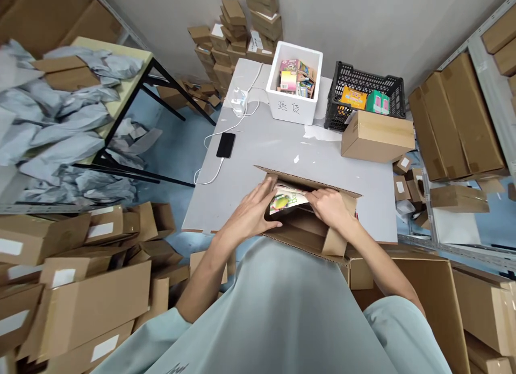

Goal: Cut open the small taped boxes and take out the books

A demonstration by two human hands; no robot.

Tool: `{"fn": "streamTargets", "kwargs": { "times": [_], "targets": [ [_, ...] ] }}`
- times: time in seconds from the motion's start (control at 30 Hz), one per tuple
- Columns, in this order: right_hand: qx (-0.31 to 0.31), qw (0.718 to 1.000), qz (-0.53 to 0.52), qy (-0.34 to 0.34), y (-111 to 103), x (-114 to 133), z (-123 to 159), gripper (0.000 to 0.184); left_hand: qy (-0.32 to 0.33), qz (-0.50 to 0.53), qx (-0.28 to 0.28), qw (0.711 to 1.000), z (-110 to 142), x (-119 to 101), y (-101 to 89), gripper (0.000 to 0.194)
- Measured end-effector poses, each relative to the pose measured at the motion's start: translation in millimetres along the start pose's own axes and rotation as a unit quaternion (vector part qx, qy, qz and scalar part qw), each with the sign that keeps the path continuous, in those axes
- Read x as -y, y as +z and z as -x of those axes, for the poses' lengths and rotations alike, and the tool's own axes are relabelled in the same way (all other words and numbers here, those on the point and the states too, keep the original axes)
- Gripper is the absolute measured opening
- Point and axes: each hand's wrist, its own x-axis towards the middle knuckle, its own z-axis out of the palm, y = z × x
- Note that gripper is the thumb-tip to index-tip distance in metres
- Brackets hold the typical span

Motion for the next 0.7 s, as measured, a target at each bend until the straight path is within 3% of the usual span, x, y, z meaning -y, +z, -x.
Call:
{"fn": "streamTargets", "kwargs": {
  "times": [0.23,0.33,0.53,0.7],
  "targets": [
    [-0.006,0.995,-0.094,-0.013,30,-27,-10,0.038,-0.067,-0.065,0.013,0.996,-16,18,15.6,0.092],
    [-0.052,0.990,-0.130,0.000,30,-32,2,0.040,-0.084,-0.061,0.004,0.995,-18,25,15.2,0.092],
    [-0.173,0.977,-0.121,0.031,-3,-36,41,0.039,-0.071,-0.010,0.004,0.997,-26,32,16.8,0.085],
    [-0.289,0.952,-0.082,0.060,-40,-36,77,0.035,-0.029,0.029,-0.007,0.999,-41,22,20.0,0.086]
  ]
}}
